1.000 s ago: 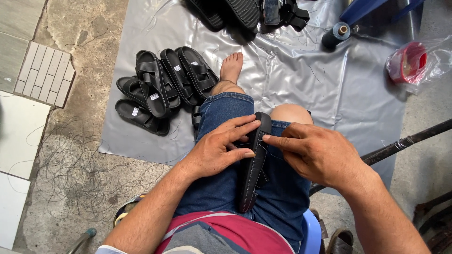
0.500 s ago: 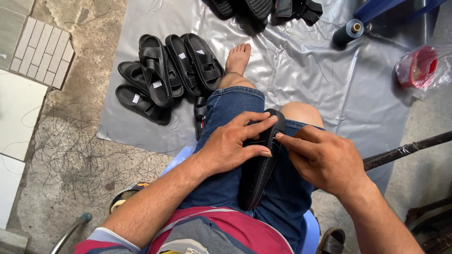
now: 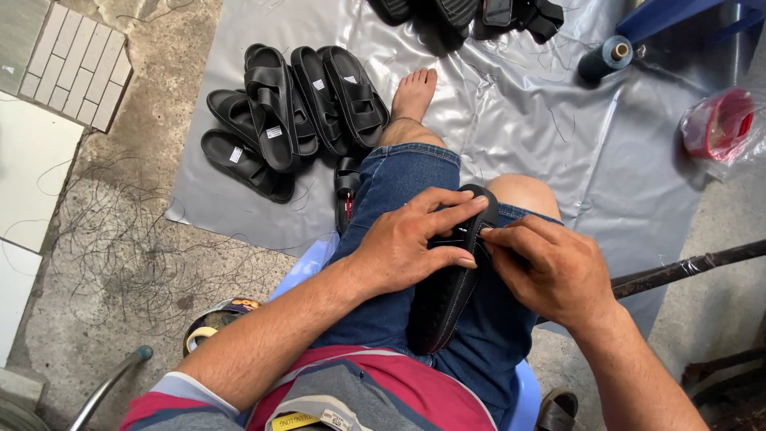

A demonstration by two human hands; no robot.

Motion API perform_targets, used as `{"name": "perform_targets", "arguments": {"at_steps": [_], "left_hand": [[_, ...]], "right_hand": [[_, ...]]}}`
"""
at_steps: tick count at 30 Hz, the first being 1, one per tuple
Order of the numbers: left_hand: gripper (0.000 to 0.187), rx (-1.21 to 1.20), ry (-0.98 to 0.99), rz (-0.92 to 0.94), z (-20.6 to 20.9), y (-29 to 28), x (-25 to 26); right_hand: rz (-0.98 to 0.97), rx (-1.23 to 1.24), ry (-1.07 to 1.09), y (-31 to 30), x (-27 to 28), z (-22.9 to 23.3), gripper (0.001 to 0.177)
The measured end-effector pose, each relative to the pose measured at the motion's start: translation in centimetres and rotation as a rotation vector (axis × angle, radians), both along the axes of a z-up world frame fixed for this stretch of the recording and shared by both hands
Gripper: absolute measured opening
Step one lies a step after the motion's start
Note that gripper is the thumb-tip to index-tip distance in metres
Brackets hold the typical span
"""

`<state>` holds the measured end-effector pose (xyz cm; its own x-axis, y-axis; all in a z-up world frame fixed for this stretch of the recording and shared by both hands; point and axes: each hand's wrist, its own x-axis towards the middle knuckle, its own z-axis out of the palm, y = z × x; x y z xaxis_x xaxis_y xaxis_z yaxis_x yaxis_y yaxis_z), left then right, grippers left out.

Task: Hand-stitching the sole of a black sandal using a needle and thread to repair it.

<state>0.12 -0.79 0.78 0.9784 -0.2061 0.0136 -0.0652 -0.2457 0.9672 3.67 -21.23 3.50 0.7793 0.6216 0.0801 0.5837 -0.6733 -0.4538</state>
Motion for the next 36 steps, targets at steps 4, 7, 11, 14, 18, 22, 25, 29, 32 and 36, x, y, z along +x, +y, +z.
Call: {"name": "perform_targets", "arguments": {"at_steps": [4,7,11,14,18,22,25,29,32,36], "left_hand": [[0.06,0.017,-0.027,0.013,0.1,0.0,-0.5],[0.065,0.001,-0.003,0.04,0.0,0.5,-1.4],[0.024,0.159,-0.066,-0.005,-0.5,1.8,-1.7],[0.01,0.227,0.029,-0.068,0.5,3.3,-1.8],[0.007,0.107,0.349,-0.166,2.2,4.6,-1.4],[0.005,-0.549,0.564,-0.129,2.3,3.4,-1.7],[0.008,-0.843,0.572,-0.063,1.5,1.7,-1.8],[0.014,-0.233,0.483,0.063,1.7,1.1,-0.7],[0.021,0.14,0.329,0.099,1.9,1.0,-0.4],[0.029,0.232,0.236,-0.054,3.0,0.6,0.1]], "right_hand": [[-0.002,0.008,0.001,-0.1,-0.2,0.4,0.015],[-0.02,0.005,0.04,0.3,-0.2,1.3,0.018],[0.038,-0.18,0.023,0.6,-0.2,3.0,0.02],[0.097,-0.28,-0.021,0.8,-0.5,3.5,0.025],[0.192,-0.272,-0.116,1.5,-0.8,4.2,0.029],[0.164,-0.225,-0.101,1.3,-0.9,3.8,0.03],[0.165,-0.094,0.032,0.9,-0.7,3.3,0.034],[0.079,-0.127,0.056,0.6,-0.6,2.7,0.035],[0.071,-0.116,-0.006,0.5,-0.8,2.1,0.036],[0.098,-0.143,-0.05,0.4,-0.7,1.9,0.038]]}}
